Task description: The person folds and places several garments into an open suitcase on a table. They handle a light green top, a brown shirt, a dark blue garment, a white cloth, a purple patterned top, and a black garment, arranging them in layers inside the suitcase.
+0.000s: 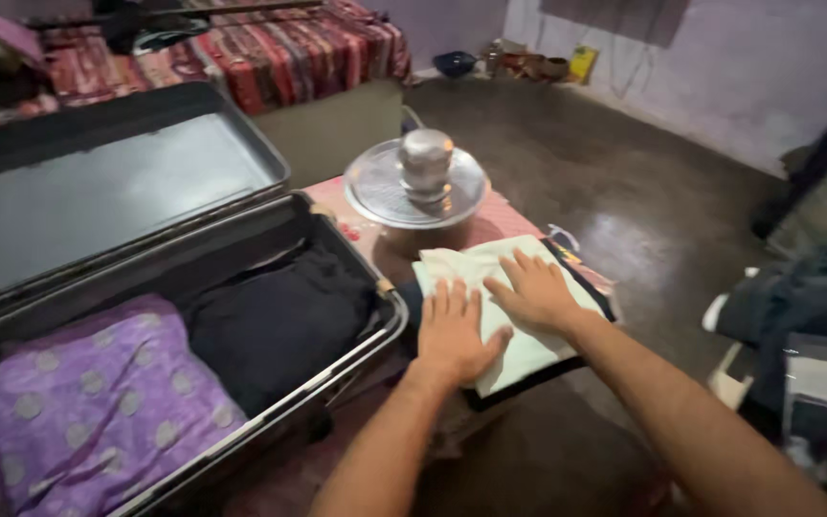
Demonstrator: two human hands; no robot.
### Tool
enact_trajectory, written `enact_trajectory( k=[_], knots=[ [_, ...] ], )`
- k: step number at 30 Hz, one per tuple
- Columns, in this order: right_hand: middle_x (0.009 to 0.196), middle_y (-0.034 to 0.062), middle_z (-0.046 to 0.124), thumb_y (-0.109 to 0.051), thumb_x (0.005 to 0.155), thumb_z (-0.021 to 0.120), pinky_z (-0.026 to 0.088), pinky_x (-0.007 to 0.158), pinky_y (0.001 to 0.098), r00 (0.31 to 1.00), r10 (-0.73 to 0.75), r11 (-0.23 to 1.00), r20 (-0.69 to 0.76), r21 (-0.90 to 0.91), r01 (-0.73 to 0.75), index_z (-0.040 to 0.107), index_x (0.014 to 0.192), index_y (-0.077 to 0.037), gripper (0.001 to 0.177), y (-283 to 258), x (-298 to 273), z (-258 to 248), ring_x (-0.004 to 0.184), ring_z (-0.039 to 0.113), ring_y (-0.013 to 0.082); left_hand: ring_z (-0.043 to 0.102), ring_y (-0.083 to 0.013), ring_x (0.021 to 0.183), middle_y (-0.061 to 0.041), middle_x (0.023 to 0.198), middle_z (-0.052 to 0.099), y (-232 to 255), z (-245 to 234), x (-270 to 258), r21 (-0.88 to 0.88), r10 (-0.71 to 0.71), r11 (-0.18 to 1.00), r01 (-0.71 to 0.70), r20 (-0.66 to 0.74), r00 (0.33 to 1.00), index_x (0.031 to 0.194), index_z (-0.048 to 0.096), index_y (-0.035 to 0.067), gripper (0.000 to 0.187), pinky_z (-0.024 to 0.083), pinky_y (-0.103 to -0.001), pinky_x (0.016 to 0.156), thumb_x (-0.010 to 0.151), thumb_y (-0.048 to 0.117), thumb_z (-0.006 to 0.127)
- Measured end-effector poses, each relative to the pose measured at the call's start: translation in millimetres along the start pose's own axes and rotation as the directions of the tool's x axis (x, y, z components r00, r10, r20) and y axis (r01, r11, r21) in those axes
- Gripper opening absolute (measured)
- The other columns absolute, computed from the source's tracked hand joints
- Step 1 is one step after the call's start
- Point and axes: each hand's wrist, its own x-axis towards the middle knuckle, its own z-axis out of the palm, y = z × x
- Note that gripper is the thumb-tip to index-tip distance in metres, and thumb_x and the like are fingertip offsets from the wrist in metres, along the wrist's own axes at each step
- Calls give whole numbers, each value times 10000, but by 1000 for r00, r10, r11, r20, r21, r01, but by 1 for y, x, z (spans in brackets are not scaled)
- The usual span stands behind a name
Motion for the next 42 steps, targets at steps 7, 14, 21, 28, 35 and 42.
enact_trajectory(
  k=[7, 14, 21, 28, 35, 42],
  knots=[
    [1662, 183, 246, -674, 952, 412, 119, 1201, 596, 995, 84, 991, 48, -111, -78, 331, 1592, -140, 837, -8, -19, 33, 1521, 207, 429, 33, -402, 1565, -225, 1676, 163, -16, 39, -2, 45, -5, 999, 9, -88, 996, 1559, 310, -5, 896, 0, -533, 1239, 938, 616, 486],
    [1654, 196, 252, -655, 966, 424, 102, 1188, 592, 998, 56, 998, -6, -15, -56, 344, 1582, -126, 816, -7, -19, 36, 1502, 205, 447, 22, -402, 1563, -226, 1676, 161, -17, 40, -2, 10, -4, 1000, 5, -123, 992, 1567, 301, 1, 907, -11, -534, 1234, 924, 613, 490],
    [1634, 204, 313, -652, 957, 433, 178, 1174, 590, 999, 2, 995, -53, -103, -7, 367, 1576, -123, 816, -1, -18, 43, 1482, 282, 438, 19, -405, 1570, -221, 1686, 158, -18, 45, -1, 4, -24, 1000, 24, -113, 993, 1570, 303, 19, 903, -7, -532, 1246, 924, 623, 479],
    [1638, 214, 328, -607, 962, 429, 256, 1141, 573, 995, -77, 963, -60, -264, 59, 387, 1570, -140, 768, 9, -21, 47, 1463, 336, 440, 59, -456, 1531, -250, 1646, 175, -12, 37, -1, 126, 25, 992, -7, -140, 990, 1559, 296, -19, 950, 46, -548, 1221, 904, 639, 499],
    [1584, 266, 385, -563, 903, 509, 311, 1083, 706, 990, -128, 944, -60, -314, 103, 470, 1534, -84, 794, -9, -4, 25, 1411, 399, 531, 382, -483, 1460, -303, 1538, 429, -12, -56, -57, 200, 376, 926, -321, -396, 838, 1561, 410, -39, 871, 352, -522, 1174, 953, 549, 620],
    [1156, 232, 688, -417, 1086, 489, 473, 945, 524, 925, 65, 978, -374, 208, 15, 696, 1138, -45, 429, -102, 34, -35, 1108, 631, 420, 536, -418, 1231, -201, 1278, 603, -58, -196, -90, 136, 208, 978, -160, -531, 822, 1334, 561, 39, 635, 424, -528, 1065, 882, 464, 698]
  ],
)
